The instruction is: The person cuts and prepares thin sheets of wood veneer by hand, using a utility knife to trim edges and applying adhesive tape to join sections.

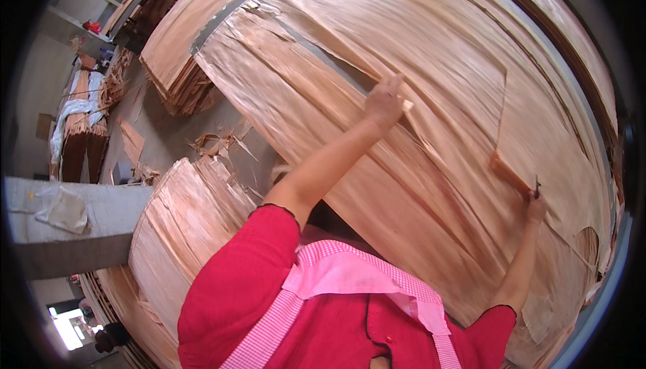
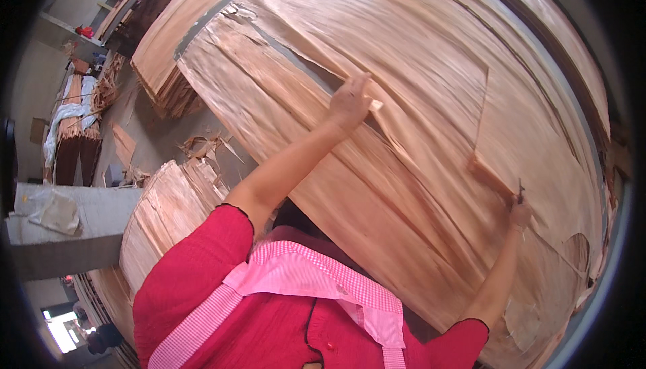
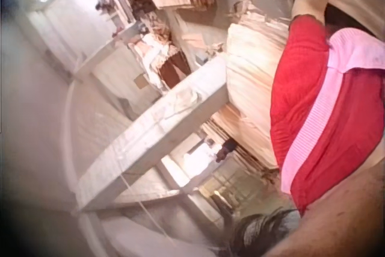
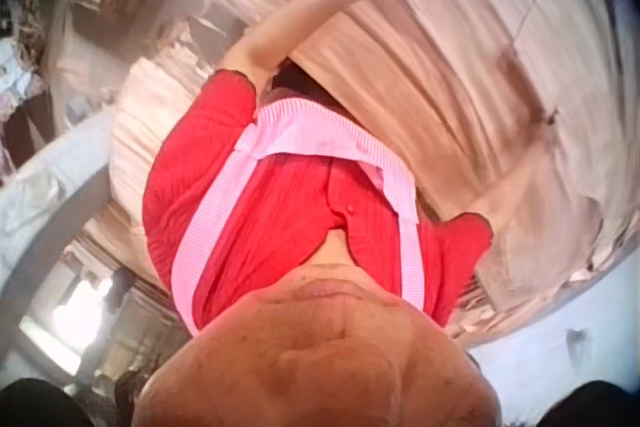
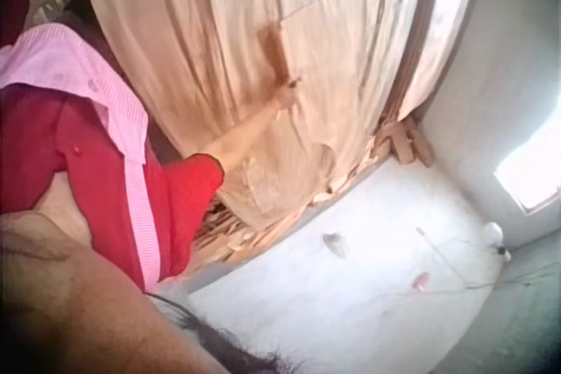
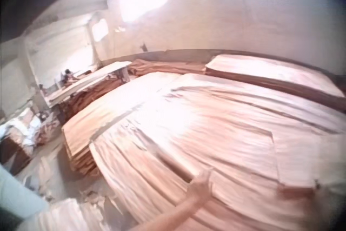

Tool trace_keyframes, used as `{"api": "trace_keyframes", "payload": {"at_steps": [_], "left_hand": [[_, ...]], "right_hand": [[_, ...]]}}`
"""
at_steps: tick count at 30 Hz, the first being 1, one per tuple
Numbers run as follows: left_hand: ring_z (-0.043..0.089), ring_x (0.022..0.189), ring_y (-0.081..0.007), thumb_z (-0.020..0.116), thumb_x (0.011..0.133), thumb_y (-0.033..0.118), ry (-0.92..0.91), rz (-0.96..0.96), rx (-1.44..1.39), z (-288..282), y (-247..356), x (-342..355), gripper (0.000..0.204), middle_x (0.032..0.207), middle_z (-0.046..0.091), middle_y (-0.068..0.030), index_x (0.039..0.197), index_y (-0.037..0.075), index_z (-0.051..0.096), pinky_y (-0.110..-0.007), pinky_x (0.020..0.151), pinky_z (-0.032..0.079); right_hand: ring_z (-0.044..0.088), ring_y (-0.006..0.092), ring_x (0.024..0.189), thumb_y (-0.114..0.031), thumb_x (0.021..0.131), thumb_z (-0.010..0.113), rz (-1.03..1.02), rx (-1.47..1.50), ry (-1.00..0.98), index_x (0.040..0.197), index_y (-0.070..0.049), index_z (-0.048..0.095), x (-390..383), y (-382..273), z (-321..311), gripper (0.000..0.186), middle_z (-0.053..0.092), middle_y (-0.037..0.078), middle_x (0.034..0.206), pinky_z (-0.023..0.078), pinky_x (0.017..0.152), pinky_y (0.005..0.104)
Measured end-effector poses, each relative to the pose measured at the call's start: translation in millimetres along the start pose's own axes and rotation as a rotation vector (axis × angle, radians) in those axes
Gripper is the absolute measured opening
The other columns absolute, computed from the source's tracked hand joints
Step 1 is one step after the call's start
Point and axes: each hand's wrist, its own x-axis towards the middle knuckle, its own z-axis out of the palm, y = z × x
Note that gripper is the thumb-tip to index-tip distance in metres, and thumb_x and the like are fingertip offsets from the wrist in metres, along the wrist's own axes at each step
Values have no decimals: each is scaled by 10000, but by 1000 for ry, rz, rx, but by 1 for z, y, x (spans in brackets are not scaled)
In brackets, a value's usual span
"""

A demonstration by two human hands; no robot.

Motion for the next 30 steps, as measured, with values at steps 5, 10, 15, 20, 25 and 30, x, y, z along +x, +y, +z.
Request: {"api": "trace_keyframes", "payload": {"at_steps": [5, 10, 15, 20, 25, 30], "left_hand": [[584, 689, -222, 559, 738, 8, -140, -58, -275, -105, -41, -7, 369, 801, 593, -121, 1103, 65, 542, -320, 623, 466], [561, 691, -169, 548, 718, -38, -967, -39, -375, -196, -113, -48, 307, 759, 575, -97, 1009, 48, 593, -285, 622, 447], [553, 927, -283, 602, 714, 31, -877, 412, -206, -178, -134, -35, 340, 988, 581, -130, 1050, 71, 575, -356, 824, 440], [190, 1312, -274, 564, 796, 356, -526, 642, 138, -105, -152, 43, 622, 1394, 286, -80, 1324, 123, 331, -443, 1065, 117], [264, 1289, -241, 531, 817, 335, -533, 715, 69, -83, -175, 48, 490, 1353, 365, -45, 1245, 114, 442, -446, 1053, 157], [392, 1193, -264, 577, 783, 207, -443, 757, 52, -80, -172, 51, 351, 1221, 500, -45, 1116, 96, 558, -411, 980, 312]], "right_hand": [[607, 264, 664, -398, 809, 577, 212, 195, 218, 855, 24, 621, 2, -64, -9, 427, 614, 188, 706, 445, 597, 374], [608, 230, 726, -365, 784, 608, 105, 201, 65, 967, -49, 625, 42, -274, 21, 365, 624, 159, 785, 451, 656, 336], [608, 263, 711, -430, 761, 565, 113, 329, -134, 888, -94, 642, 73, -491, 43, 367, 635, 117, 744, 453, 647, 379], [547, 168, 538, -303, 856, 492, 239, 960, -427, 736, 5, 562, -12, -590, 21, 338, 567, 104, 586, 443, 490, 306], [499, 88, 479, -204, 815, 615, 869, 1384, -578, 773, -24, 565, -131, -567, 28, 191, 566, 49, 627, 462, 440, 251], [546, 120, 514, -164, 812, 607, 739, 1492, -425, 832, 1, 572, -122, -614, 70, 169, 589, 67, 664, 481, 478, 255]]}}
